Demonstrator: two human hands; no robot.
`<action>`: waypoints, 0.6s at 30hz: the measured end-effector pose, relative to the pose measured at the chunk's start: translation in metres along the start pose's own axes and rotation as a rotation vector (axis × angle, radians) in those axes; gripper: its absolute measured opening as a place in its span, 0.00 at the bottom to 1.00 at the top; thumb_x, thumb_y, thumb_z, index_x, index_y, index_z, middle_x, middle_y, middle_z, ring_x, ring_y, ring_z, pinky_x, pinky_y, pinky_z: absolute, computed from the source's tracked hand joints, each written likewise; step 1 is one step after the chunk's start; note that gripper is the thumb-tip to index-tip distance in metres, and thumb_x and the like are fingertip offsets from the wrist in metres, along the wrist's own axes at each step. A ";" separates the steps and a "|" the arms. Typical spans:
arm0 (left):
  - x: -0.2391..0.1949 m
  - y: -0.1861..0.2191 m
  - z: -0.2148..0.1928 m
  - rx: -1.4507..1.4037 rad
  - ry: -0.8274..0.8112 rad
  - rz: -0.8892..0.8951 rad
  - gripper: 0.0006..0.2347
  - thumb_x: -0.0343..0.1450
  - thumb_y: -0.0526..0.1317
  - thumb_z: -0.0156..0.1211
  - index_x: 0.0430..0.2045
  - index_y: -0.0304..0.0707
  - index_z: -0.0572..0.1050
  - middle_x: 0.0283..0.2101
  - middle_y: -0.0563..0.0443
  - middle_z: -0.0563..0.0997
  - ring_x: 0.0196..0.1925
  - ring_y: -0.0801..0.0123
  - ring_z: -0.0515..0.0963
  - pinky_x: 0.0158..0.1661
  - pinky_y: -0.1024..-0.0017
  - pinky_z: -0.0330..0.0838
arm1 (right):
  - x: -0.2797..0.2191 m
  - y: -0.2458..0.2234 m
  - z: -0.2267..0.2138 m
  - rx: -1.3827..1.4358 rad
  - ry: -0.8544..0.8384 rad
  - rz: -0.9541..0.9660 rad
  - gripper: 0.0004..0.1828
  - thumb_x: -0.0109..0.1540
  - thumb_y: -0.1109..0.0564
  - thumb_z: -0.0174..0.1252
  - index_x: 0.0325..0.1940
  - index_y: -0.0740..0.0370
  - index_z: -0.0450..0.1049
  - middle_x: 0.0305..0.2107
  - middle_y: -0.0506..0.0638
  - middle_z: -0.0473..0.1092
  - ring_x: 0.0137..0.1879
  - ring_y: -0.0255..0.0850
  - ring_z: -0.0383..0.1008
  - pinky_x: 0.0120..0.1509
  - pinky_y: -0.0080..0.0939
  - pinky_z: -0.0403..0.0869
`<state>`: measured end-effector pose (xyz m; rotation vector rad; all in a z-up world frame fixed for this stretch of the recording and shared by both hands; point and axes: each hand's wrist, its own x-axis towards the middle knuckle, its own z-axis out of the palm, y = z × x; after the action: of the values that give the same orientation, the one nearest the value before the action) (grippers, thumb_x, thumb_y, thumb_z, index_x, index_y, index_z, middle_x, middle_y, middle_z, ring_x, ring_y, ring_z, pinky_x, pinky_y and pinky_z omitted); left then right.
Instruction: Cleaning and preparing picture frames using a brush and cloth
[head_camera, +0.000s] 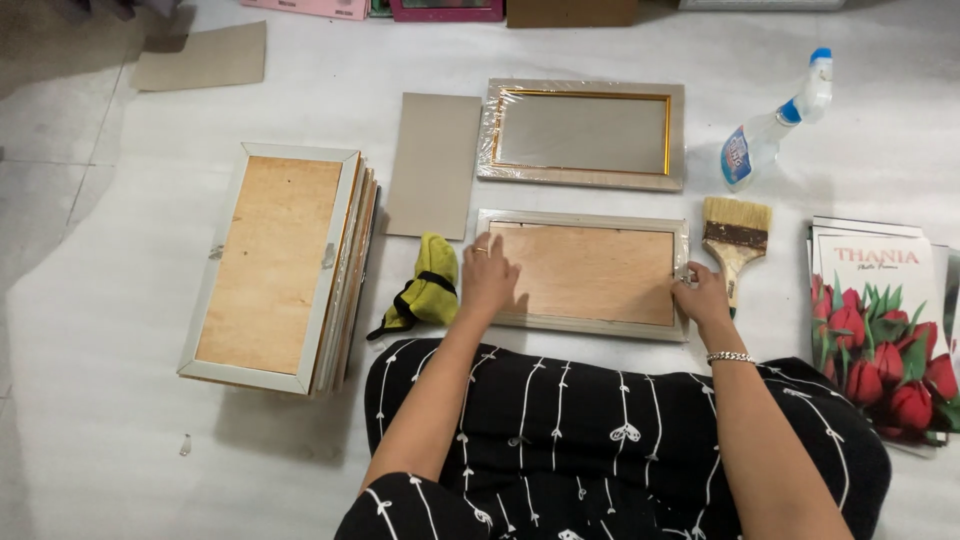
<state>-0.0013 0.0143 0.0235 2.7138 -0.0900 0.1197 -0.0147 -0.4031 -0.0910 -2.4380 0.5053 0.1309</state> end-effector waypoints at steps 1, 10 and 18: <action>-0.003 -0.002 -0.015 0.000 -0.003 0.002 0.29 0.65 0.46 0.67 0.59 0.28 0.71 0.62 0.32 0.69 0.60 0.37 0.70 0.54 0.48 0.73 | 0.000 0.002 0.000 0.001 0.000 0.003 0.40 0.53 0.39 0.64 0.67 0.55 0.73 0.48 0.57 0.70 0.61 0.58 0.71 0.66 0.54 0.70; -0.024 -0.091 -0.011 0.100 0.176 -0.376 0.21 0.62 0.42 0.68 0.49 0.43 0.74 0.62 0.45 0.66 0.63 0.46 0.63 0.60 0.47 0.63 | -0.028 -0.042 -0.034 0.090 0.196 0.083 0.28 0.58 0.52 0.65 0.63 0.58 0.75 0.47 0.58 0.68 0.58 0.61 0.72 0.63 0.56 0.71; -0.025 -0.068 -0.007 -0.070 0.411 -0.308 0.15 0.61 0.37 0.67 0.39 0.53 0.73 0.52 0.56 0.72 0.53 0.53 0.72 0.51 0.54 0.71 | -0.010 -0.006 -0.032 0.204 0.291 0.297 0.12 0.59 0.51 0.61 0.46 0.42 0.81 0.33 0.44 0.74 0.48 0.47 0.77 0.52 0.47 0.74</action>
<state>-0.0212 0.0800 -0.0004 2.5384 0.4313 0.5633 -0.0227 -0.4154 -0.0598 -2.1795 0.9615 -0.1479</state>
